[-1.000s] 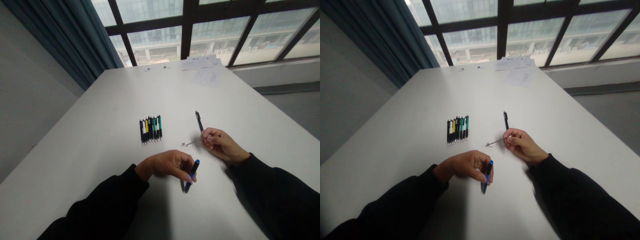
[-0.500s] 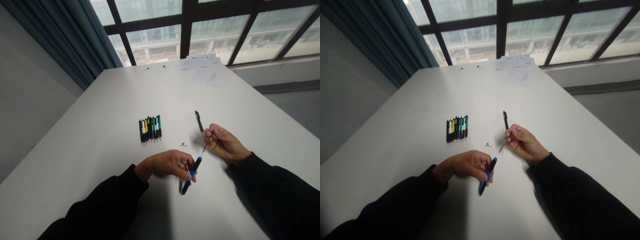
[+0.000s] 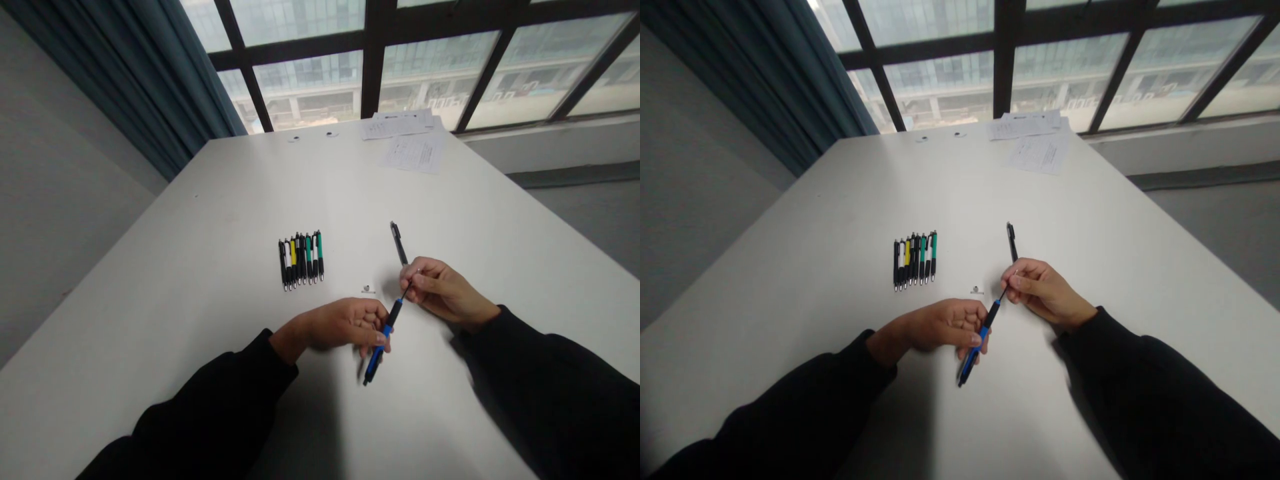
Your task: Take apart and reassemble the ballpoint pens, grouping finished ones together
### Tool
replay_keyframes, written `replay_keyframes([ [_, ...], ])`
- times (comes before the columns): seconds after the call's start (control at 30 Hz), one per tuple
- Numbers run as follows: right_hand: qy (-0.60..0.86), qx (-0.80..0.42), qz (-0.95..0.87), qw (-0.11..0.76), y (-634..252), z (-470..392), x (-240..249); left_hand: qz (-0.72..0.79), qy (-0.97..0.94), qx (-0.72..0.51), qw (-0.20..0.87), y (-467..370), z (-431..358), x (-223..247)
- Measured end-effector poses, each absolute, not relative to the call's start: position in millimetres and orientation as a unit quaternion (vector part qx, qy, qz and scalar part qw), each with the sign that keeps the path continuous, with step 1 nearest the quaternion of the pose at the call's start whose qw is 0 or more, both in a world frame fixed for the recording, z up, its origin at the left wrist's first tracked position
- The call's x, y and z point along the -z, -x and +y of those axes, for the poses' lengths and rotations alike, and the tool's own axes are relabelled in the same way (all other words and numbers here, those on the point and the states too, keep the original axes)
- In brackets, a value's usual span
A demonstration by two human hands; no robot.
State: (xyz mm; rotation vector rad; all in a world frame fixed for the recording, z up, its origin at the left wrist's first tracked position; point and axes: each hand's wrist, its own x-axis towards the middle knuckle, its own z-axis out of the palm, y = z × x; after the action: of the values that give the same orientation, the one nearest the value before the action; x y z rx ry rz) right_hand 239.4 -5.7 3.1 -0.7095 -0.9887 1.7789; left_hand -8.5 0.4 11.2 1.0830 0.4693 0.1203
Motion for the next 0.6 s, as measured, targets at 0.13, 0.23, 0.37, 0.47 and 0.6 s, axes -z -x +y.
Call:
replay_keyframes([
  [0.13,0.301,-0.698,-0.496,0.421,-235.6,-7.2,3.4,0.217,-0.512,-0.063,0.829,7.4,-0.3,-9.6],
  [0.23,0.297,-0.688,-0.524,0.405,-236.5,-7.2,4.1,0.214,-0.516,-0.060,0.827,7.4,-0.3,-8.9],
  [0.37,0.282,-0.707,-0.519,0.389,-237.7,-7.7,0.1,0.214,-0.531,-0.070,0.817,7.5,0.6,-8.2],
  [0.47,0.286,-0.726,-0.478,0.404,-235.9,-8.3,-2.3,0.220,-0.536,-0.070,0.812,7.4,1.0,-8.6],
  [0.6,0.306,-0.727,-0.454,0.415,-233.6,-8.7,-1.9,0.230,-0.527,-0.069,0.815,7.2,0.5,-10.4],
])
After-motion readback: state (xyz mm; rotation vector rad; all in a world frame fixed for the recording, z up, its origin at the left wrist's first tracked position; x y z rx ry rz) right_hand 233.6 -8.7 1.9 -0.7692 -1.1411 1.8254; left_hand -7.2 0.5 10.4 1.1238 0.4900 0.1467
